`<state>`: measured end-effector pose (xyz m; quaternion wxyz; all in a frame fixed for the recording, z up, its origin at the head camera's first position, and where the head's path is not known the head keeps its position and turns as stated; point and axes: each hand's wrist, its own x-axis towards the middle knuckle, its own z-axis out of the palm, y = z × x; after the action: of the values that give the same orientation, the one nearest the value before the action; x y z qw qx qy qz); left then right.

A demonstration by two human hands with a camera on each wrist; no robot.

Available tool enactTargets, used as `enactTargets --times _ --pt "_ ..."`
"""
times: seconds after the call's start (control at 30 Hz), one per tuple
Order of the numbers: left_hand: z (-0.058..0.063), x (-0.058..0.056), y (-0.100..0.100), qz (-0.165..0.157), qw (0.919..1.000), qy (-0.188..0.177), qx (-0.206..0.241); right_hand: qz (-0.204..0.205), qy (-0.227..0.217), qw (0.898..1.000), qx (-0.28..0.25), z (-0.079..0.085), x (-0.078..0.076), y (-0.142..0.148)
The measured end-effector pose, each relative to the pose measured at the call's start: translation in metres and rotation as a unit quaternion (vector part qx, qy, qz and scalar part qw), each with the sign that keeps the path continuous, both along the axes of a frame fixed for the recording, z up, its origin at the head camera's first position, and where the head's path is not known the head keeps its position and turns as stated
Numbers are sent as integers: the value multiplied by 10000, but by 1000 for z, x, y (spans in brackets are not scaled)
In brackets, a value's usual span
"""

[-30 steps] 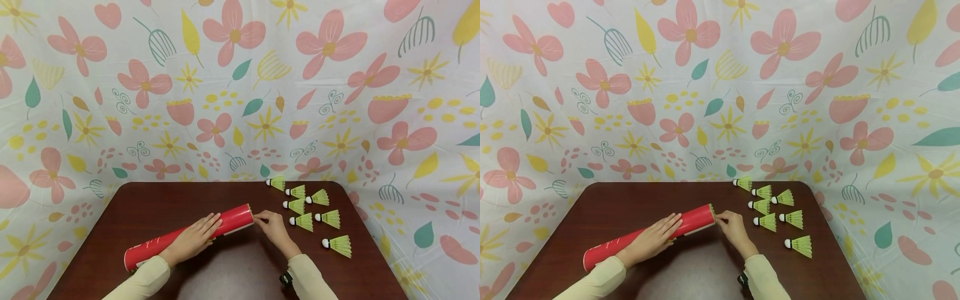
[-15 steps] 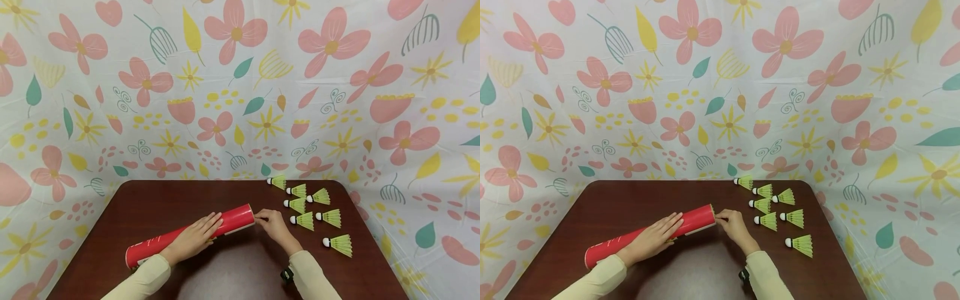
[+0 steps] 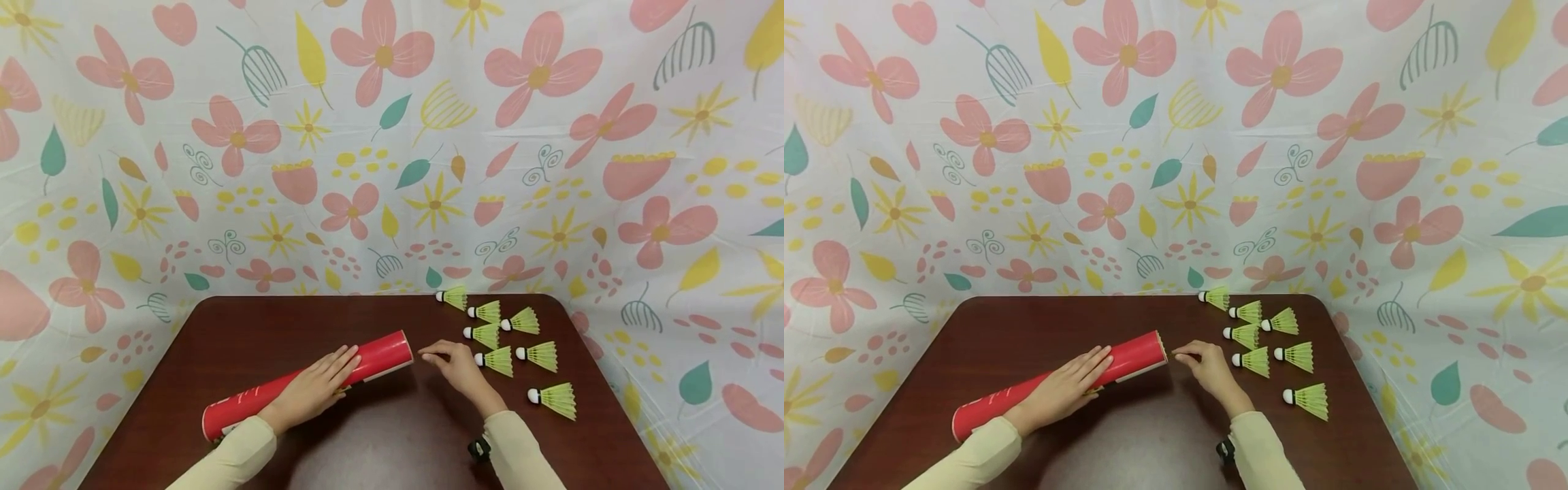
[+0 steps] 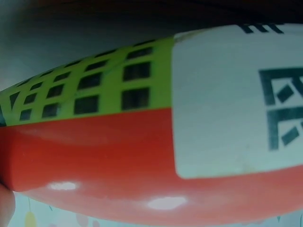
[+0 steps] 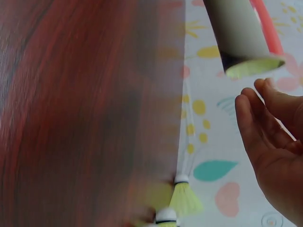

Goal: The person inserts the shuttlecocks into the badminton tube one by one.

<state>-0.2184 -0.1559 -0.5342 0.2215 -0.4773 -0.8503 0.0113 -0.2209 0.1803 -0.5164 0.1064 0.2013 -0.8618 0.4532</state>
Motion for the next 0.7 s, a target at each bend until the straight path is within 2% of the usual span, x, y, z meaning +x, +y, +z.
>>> enactTargets --times 0.2,0.33,0.57,0.7 --pt "1 0 0 -32 10000 -40 68 -691 -167 9974 149 2 3 25" --pt "1 -1 -1 3 10000 -51 49 -966 -301 9948 145 3 5 44" --pt "1 -1 -1 -9 10000 -76 46 -1434 -140 9893 242 5 9 80" --pt "0 -1 -1 -77 9999 -12 96 -1664 -272 9853 279 5 14 98"
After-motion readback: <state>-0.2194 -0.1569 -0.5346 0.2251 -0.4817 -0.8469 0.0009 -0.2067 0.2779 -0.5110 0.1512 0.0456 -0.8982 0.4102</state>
